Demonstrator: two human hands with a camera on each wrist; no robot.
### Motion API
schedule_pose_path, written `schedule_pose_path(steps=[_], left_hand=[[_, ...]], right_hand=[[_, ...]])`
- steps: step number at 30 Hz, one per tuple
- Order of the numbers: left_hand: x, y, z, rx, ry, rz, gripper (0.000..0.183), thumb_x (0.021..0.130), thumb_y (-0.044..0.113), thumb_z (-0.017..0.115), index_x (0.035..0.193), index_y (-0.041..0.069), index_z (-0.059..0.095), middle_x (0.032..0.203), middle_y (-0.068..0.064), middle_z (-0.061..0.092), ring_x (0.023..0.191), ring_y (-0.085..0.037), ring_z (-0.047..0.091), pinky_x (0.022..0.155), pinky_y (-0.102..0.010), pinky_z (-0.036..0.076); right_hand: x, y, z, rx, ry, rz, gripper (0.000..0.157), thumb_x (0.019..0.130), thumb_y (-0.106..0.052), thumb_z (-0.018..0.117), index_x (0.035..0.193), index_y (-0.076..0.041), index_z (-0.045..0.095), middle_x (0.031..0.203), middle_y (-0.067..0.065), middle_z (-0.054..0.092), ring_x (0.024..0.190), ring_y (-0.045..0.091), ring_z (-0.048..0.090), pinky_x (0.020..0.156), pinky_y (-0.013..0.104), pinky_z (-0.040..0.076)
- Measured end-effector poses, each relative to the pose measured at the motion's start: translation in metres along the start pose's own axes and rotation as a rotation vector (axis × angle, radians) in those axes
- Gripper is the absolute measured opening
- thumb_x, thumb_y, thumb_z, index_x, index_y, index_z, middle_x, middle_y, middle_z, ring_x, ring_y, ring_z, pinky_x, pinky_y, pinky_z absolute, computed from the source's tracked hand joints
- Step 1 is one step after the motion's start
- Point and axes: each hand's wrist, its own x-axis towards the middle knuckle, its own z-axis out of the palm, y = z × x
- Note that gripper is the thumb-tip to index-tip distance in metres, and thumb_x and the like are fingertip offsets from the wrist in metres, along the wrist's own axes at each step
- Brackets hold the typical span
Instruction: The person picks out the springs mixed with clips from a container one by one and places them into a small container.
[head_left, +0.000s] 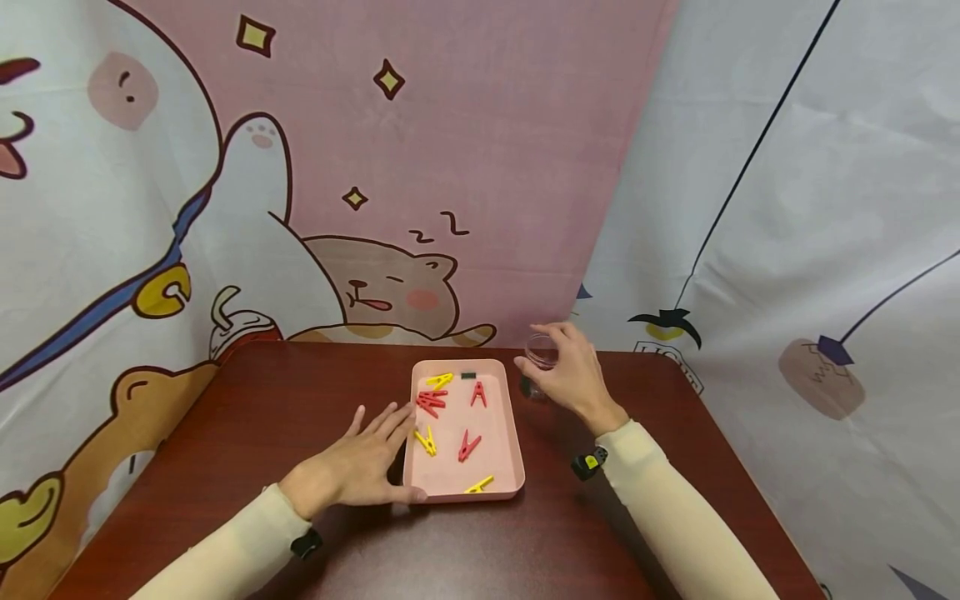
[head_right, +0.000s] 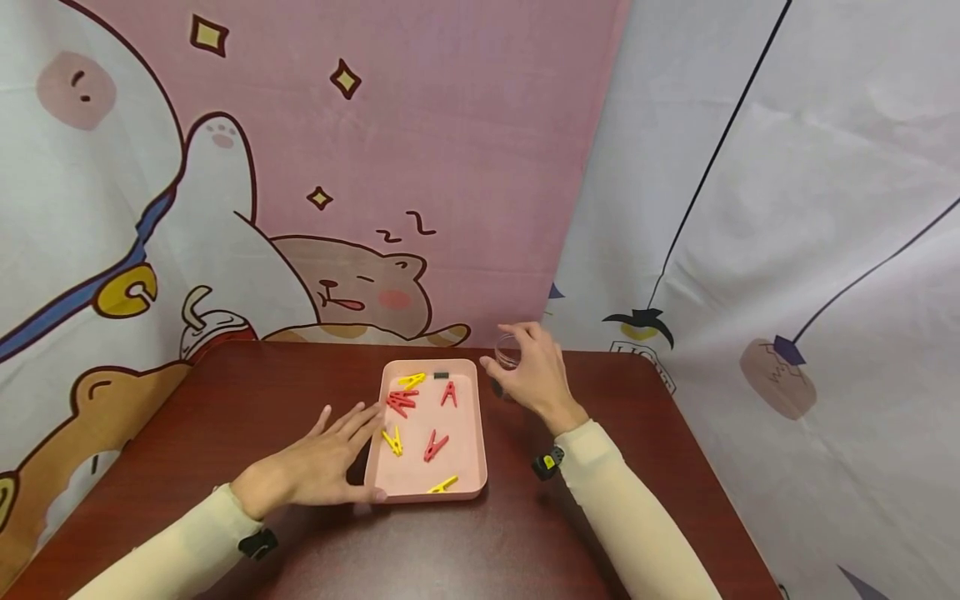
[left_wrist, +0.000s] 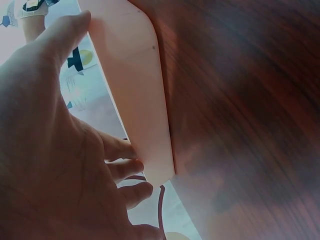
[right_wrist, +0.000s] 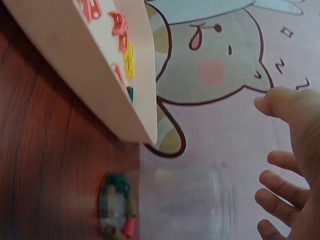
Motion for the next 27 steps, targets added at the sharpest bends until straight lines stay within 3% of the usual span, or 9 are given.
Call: schedule_pose_path(steps=[5, 9, 12, 16, 27], left_hand=[[-0.001, 0.0, -0.001, -0.008, 0.001, 0.0, 0.131, 0.093, 0.09, 0.074, 0.182, 0.002, 0.034, 0.196, -0.016, 0.022, 0.182, -0.047, 0.023, 0.141, -0.084, 0.013], [-0.001, 0.0, -0.001, -0.01, 0.006, -0.001, 0.131, 0.093, 0.09, 0.073, 0.182, 0.002, 0.034, 0.196, -0.016, 0.022, 0.182, -0.047, 0.024, 0.141, -0.085, 0.013], [-0.001, -0.001, 0.0, -0.009, 0.008, 0.001, 0.131, 0.093, 0.09, 0.073, 0.182, 0.002, 0.034, 0.196, -0.016, 0.023, 0.182, -0.047, 0.024, 0.141, -0.085, 0.013], [-0.002, -0.001, 0.0, -0.009, 0.009, 0.004, 0.131, 0.093, 0.09, 0.073, 0.182, 0.002, 0.034, 0.196, -0.017, 0.023, 0.182, -0.047, 0.024, 0.141, -0.084, 0.013], [-0.003, 0.0, 0.0, -0.008, 0.017, 0.013, 0.131, 0.093, 0.09, 0.074, 0.182, 0.001, 0.035, 0.196, -0.017, 0.024, 0.182, -0.047, 0.025, 0.141, -0.085, 0.013]], right_hand=[[0.003, -0.016, 0.008, -0.033, -0.028, -0.017, 0.066, 0.097, -0.047, 0.095, 0.152, -0.016, 0.076, 0.145, 0.015, 0.073, 0.136, 0.042, 0.07, 0.117, 0.067, 0.052], [0.005, -0.028, 0.016, -0.066, -0.07, -0.015, 0.067, 0.099, -0.054, 0.091, 0.151, -0.014, 0.077, 0.138, 0.014, 0.074, 0.117, 0.035, 0.071, 0.107, 0.06, 0.055], [0.005, -0.035, 0.022, -0.088, -0.108, -0.003, 0.068, 0.101, -0.056, 0.088, 0.152, -0.013, 0.077, 0.14, 0.014, 0.074, 0.121, 0.035, 0.071, 0.109, 0.061, 0.056], [0.006, -0.041, 0.029, -0.115, -0.156, 0.017, 0.066, 0.101, -0.052, 0.088, 0.152, -0.013, 0.076, 0.148, 0.016, 0.074, 0.141, 0.041, 0.07, 0.119, 0.068, 0.054], [0.014, -0.053, 0.042, -0.152, -0.174, -0.009, 0.06, 0.098, -0.047, 0.092, 0.144, -0.011, 0.081, 0.142, 0.015, 0.077, 0.139, 0.039, 0.072, 0.119, 0.065, 0.054]])
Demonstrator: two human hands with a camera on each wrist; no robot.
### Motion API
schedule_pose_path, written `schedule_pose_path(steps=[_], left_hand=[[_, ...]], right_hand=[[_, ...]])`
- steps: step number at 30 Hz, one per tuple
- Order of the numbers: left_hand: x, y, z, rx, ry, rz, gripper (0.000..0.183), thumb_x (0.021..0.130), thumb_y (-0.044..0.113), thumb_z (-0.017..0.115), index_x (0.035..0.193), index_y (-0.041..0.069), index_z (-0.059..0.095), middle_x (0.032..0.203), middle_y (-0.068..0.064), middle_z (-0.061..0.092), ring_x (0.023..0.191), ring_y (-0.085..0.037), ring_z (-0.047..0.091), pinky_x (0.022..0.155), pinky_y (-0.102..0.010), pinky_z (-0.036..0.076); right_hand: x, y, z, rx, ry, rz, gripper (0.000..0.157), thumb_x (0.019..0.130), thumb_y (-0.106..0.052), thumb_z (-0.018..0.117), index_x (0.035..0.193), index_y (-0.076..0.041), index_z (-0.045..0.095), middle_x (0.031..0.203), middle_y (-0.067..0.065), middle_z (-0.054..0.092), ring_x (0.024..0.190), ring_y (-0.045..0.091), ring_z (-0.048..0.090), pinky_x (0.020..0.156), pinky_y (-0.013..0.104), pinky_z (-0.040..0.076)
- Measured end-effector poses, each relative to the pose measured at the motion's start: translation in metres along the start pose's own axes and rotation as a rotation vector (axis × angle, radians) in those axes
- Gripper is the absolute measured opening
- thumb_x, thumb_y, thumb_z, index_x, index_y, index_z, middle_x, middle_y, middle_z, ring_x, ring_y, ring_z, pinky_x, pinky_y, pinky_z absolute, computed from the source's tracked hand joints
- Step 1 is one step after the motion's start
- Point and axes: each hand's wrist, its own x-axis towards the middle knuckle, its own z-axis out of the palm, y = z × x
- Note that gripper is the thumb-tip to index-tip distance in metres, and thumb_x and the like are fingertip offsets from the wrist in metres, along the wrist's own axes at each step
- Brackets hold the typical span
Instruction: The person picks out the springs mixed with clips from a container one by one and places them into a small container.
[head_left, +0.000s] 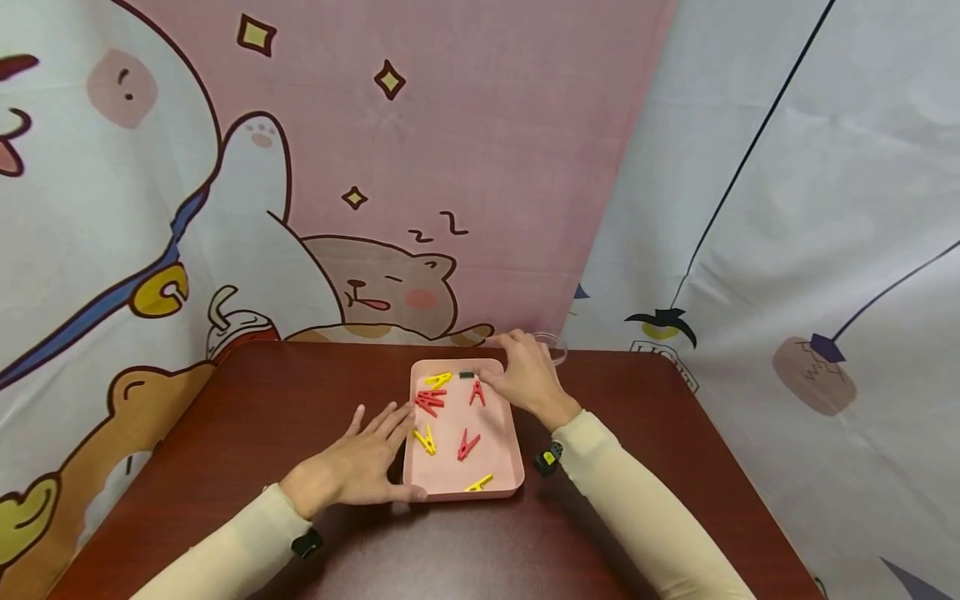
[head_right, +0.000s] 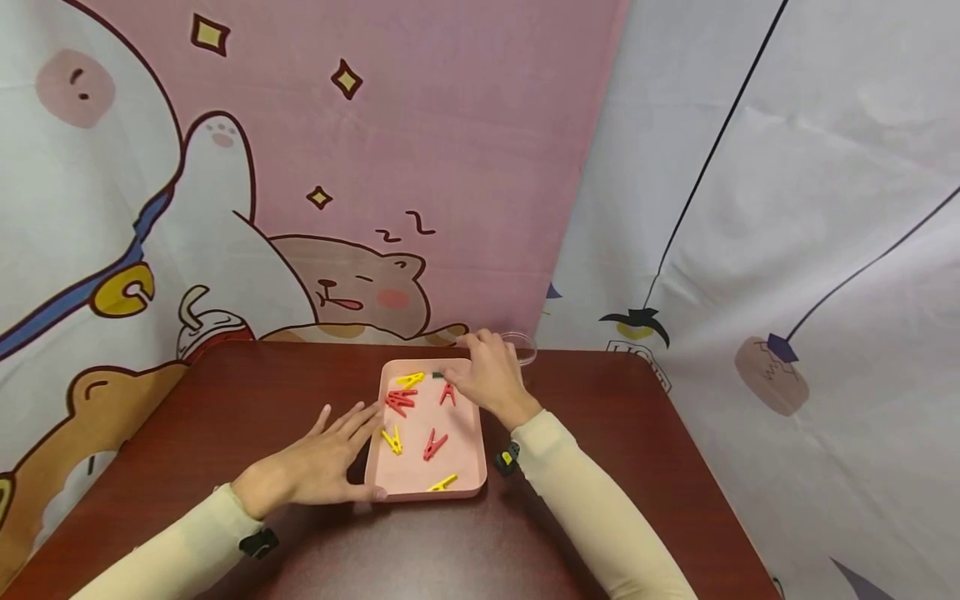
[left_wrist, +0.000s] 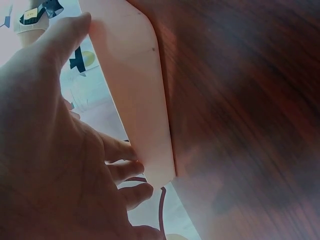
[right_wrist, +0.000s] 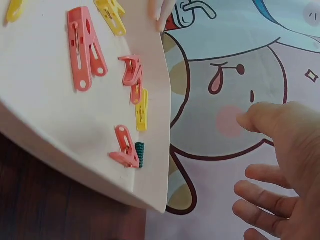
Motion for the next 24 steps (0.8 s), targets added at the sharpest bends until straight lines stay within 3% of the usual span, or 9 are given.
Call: schedule_pose_path(steps=[11, 19, 24], left_hand=[[-0.001, -0.002, 0.001, 0.014, 0.01, 0.006, 0.132, 0.093, 0.091, 0.072, 0.182, 0.001, 0.034, 0.195, -0.018, 0.025, 0.181, -0.047, 0.026, 0.14, -0.086, 0.015], [0.0, -0.002, 0.0, 0.013, 0.009, 0.005, 0.132, 0.094, 0.09, 0.073, 0.182, 0.001, 0.033, 0.195, -0.018, 0.025, 0.181, -0.047, 0.027, 0.14, -0.086, 0.015], [0.0, -0.001, 0.0, 0.006, 0.002, 0.003, 0.131, 0.095, 0.088, 0.074, 0.183, 0.001, 0.032, 0.195, -0.018, 0.025, 0.181, -0.048, 0.026, 0.14, -0.086, 0.014]], right_hand=[[0.007, -0.014, 0.017, 0.013, -0.038, -0.012, 0.054, 0.097, -0.043, 0.093, 0.135, -0.004, 0.084, 0.129, 0.015, 0.081, 0.12, 0.037, 0.078, 0.106, 0.057, 0.066], [0.014, -0.016, 0.031, 0.006, -0.132, 0.052, 0.054, 0.099, -0.043, 0.093, 0.134, -0.002, 0.084, 0.125, 0.016, 0.082, 0.106, 0.03, 0.08, 0.087, 0.048, 0.07], [0.019, -0.015, 0.037, -0.007, -0.194, 0.07, 0.051, 0.1, -0.039, 0.094, 0.136, -0.003, 0.084, 0.127, 0.015, 0.083, 0.104, 0.029, 0.082, 0.085, 0.046, 0.07]])
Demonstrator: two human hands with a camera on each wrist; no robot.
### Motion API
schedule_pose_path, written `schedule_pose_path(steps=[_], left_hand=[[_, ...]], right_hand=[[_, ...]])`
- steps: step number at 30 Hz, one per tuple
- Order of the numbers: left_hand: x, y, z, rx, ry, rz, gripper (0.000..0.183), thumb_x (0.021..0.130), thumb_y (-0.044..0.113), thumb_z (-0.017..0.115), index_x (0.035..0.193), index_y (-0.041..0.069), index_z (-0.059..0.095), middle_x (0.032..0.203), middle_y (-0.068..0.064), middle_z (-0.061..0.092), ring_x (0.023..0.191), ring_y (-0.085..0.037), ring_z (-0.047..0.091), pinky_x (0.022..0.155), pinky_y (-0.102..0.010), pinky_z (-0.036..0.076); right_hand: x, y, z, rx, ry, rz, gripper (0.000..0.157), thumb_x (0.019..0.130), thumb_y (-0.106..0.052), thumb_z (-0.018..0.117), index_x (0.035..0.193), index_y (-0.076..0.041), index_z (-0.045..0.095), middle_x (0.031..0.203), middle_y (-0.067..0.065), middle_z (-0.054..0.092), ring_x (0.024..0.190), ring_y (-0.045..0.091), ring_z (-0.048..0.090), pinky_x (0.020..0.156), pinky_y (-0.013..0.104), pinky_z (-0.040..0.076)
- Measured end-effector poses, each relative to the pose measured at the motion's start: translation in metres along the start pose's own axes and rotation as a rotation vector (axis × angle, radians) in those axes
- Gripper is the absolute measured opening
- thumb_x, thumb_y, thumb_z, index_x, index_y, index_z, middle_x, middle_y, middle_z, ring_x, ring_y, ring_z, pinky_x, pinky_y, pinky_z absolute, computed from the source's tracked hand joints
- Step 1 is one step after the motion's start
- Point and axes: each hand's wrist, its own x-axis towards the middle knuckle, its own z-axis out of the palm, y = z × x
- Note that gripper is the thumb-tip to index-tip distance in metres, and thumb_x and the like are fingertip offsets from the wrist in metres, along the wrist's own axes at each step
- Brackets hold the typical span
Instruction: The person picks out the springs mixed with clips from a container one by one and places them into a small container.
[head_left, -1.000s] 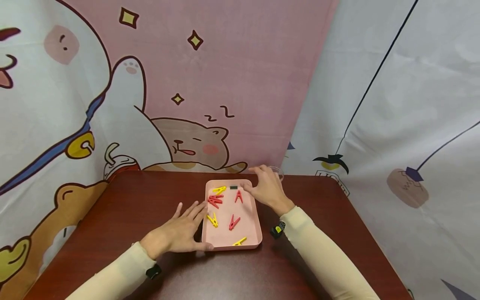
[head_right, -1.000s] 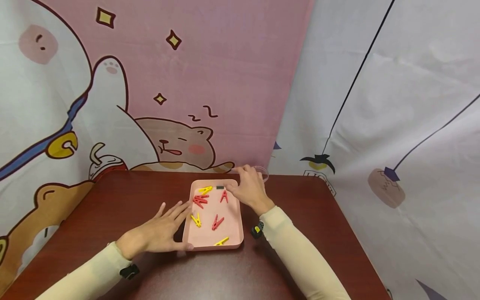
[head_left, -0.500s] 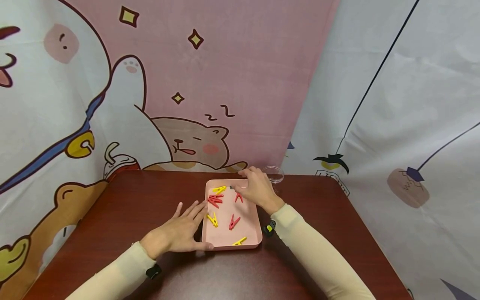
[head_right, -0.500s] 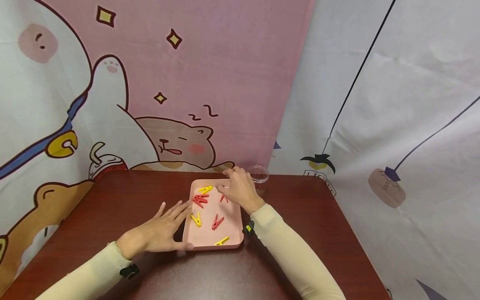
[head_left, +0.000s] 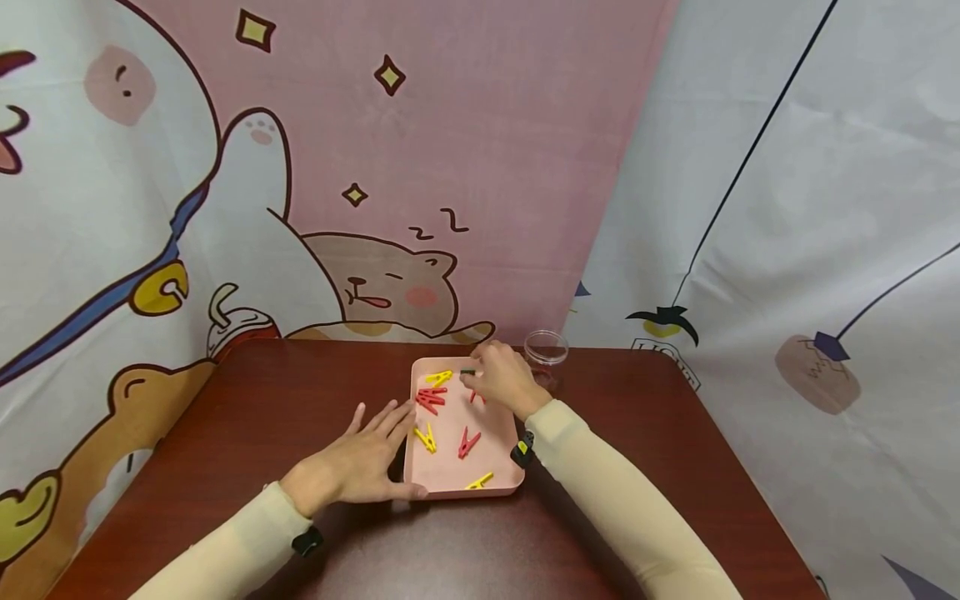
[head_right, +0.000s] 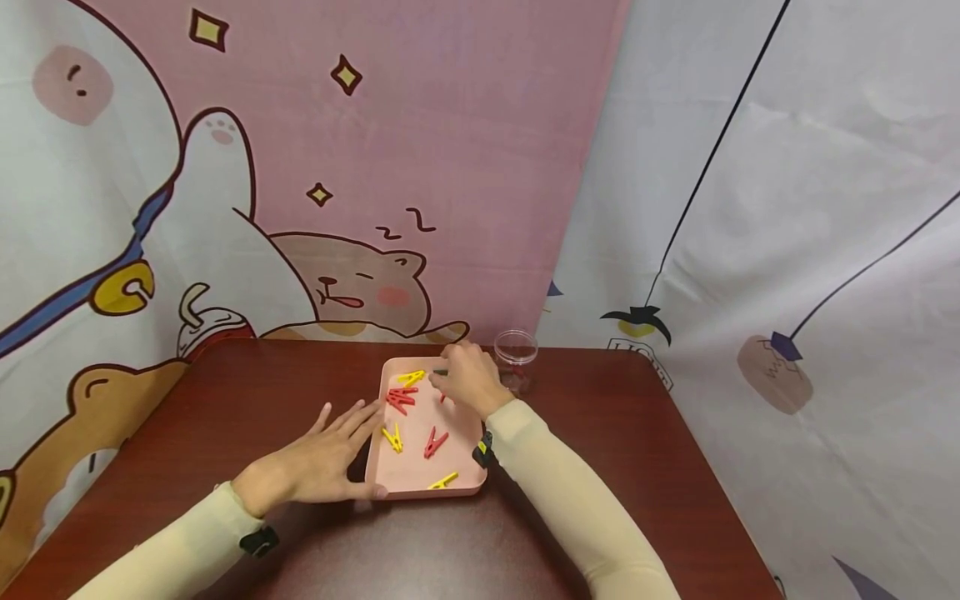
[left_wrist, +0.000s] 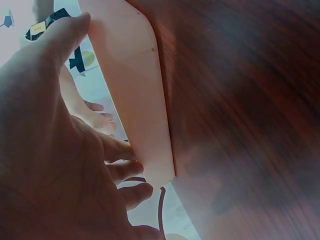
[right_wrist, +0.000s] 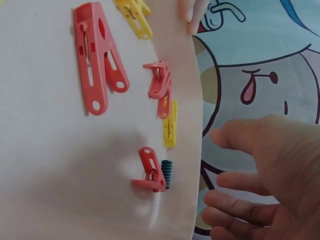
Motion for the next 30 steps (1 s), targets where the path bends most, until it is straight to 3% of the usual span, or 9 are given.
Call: schedule_pose_path(steps=[14, 22, 30], left_hand=[[0.001, -0.001, 0.001, 0.009, 0.002, -0.002, 0.133, 0.094, 0.091, 0.072, 0.183, 0.001, 0.032, 0.196, -0.017, 0.024, 0.181, -0.047, 0.026, 0.141, -0.085, 0.014], [0.001, -0.001, 0.001, -0.001, 0.001, -0.003, 0.133, 0.094, 0.091, 0.072, 0.183, 0.001, 0.032, 0.196, -0.017, 0.023, 0.181, -0.047, 0.025, 0.141, -0.085, 0.013], [0.0, -0.001, 0.001, 0.0, 0.001, -0.002, 0.132, 0.094, 0.091, 0.072, 0.182, 0.001, 0.033, 0.196, -0.017, 0.024, 0.181, -0.047, 0.026, 0.141, -0.085, 0.013]], right_hand=[[0.013, 0.003, 0.012, -0.086, -0.11, -0.047, 0.039, 0.101, -0.024, 0.09, 0.137, -0.008, 0.086, 0.132, 0.009, 0.087, 0.113, 0.027, 0.083, 0.098, 0.052, 0.067], [0.019, 0.002, 0.017, -0.105, -0.147, -0.029, 0.019, 0.102, -0.021, 0.088, 0.119, -0.012, 0.09, 0.114, 0.003, 0.087, 0.098, 0.021, 0.076, 0.097, 0.053, 0.064], [0.023, 0.001, 0.02, -0.093, -0.194, -0.014, 0.005, 0.103, -0.017, 0.087, 0.106, -0.015, 0.091, 0.107, 0.0, 0.085, 0.1, 0.019, 0.072, 0.103, 0.053, 0.058]])
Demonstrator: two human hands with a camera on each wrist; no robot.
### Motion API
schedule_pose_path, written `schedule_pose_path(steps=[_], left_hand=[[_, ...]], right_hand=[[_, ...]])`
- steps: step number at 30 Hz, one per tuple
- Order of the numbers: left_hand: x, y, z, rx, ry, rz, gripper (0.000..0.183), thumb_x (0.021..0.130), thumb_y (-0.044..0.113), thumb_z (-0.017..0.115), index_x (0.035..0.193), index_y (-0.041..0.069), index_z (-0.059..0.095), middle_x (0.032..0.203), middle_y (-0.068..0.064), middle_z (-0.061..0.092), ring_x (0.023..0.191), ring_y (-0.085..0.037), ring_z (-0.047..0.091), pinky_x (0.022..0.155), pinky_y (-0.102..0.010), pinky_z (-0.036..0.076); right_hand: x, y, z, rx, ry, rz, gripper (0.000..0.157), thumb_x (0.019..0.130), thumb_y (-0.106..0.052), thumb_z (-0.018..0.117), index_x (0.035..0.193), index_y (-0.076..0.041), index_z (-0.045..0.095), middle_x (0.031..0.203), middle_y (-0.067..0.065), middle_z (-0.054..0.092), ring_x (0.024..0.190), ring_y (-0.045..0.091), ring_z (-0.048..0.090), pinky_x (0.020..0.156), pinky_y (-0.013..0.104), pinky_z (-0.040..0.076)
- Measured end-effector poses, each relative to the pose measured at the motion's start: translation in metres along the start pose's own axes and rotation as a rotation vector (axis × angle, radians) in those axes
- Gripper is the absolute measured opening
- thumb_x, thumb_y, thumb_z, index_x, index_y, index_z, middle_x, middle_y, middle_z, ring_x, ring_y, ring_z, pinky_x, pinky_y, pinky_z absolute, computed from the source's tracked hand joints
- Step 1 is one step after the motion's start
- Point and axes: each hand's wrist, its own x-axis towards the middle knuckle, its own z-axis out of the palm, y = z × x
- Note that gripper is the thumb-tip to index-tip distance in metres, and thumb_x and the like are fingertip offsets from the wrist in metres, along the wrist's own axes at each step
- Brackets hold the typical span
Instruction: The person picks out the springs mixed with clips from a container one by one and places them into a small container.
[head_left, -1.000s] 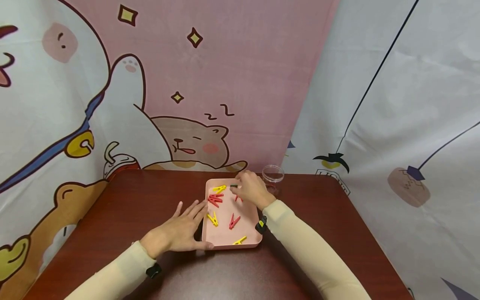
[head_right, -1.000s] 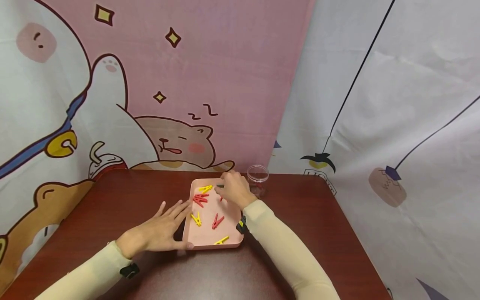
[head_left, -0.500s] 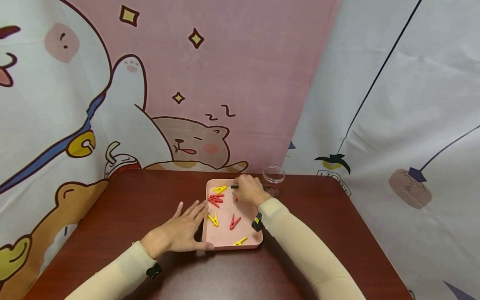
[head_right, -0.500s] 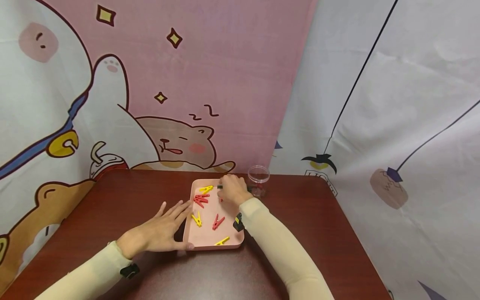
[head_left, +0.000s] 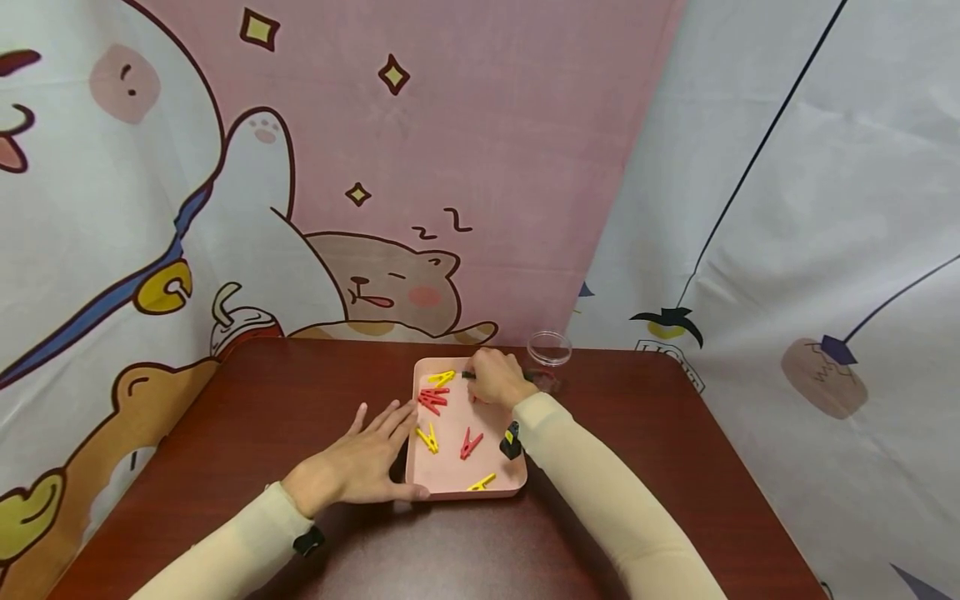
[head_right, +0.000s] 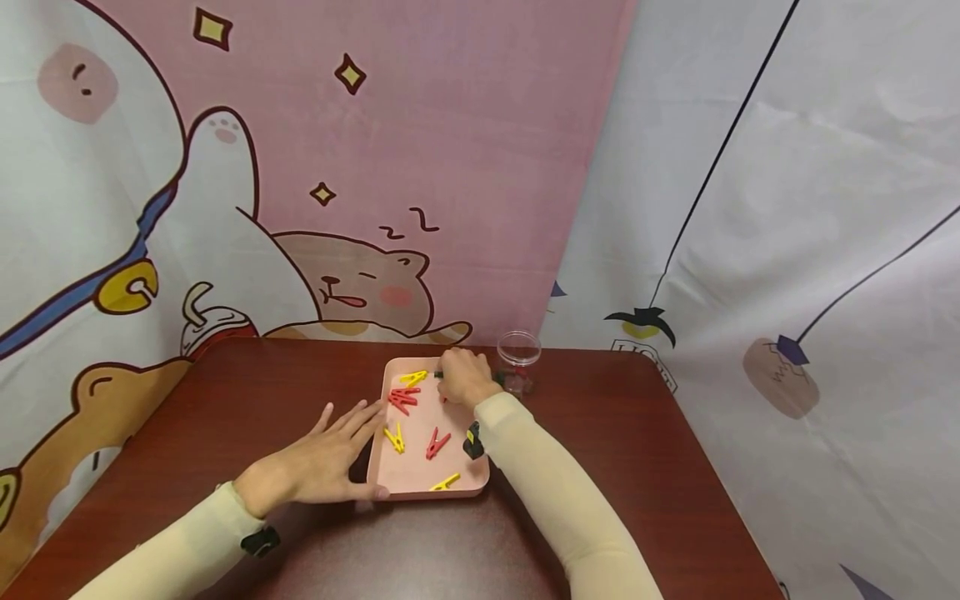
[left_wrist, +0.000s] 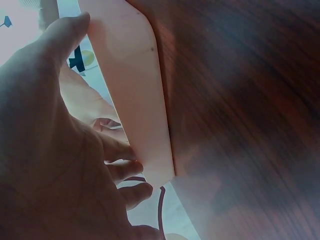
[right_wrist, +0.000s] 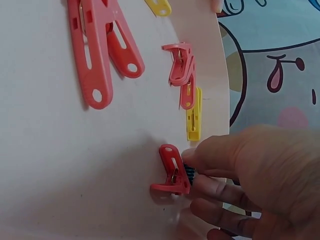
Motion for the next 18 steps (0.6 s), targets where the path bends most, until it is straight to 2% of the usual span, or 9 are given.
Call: schedule_pose_path(steps=[4, 11, 18], left_hand=[[0.001, -0.0006, 0.0008, -0.001, -0.002, -0.001, 0.132, 0.094, 0.09, 0.073, 0.183, 0.001, 0.033, 0.196, -0.017, 0.024, 0.181, -0.047, 0.025, 0.141, -0.085, 0.014], [0.0017, -0.0019, 0.0033, 0.008, -0.005, -0.006, 0.132, 0.094, 0.091, 0.072, 0.183, 0.003, 0.032, 0.196, -0.015, 0.023, 0.182, -0.046, 0.025, 0.142, -0.084, 0.013], [0.0017, -0.0001, 0.0012, 0.008, -0.006, -0.002, 0.132, 0.094, 0.09, 0.072, 0.183, 0.001, 0.032, 0.196, -0.016, 0.023, 0.182, -0.047, 0.025, 0.141, -0.085, 0.014]], right_hand=[[0.0009, -0.0008, 0.0, -0.021, -0.007, -0.003, 0.004, 0.102, -0.017, 0.089, 0.104, -0.015, 0.091, 0.109, 0.002, 0.084, 0.097, 0.02, 0.07, 0.101, 0.052, 0.058], [0.0004, 0.001, 0.0037, -0.019, -0.009, -0.011, 0.013, 0.099, -0.016, 0.092, 0.111, -0.018, 0.092, 0.113, -0.001, 0.088, 0.1, 0.019, 0.072, 0.101, 0.051, 0.058], [-0.001, 0.0052, 0.006, -0.003, 0.009, -0.056, 0.004, 0.099, -0.018, 0.093, 0.102, -0.02, 0.092, 0.093, -0.008, 0.084, 0.092, 0.016, 0.071, 0.097, 0.048, 0.059]])
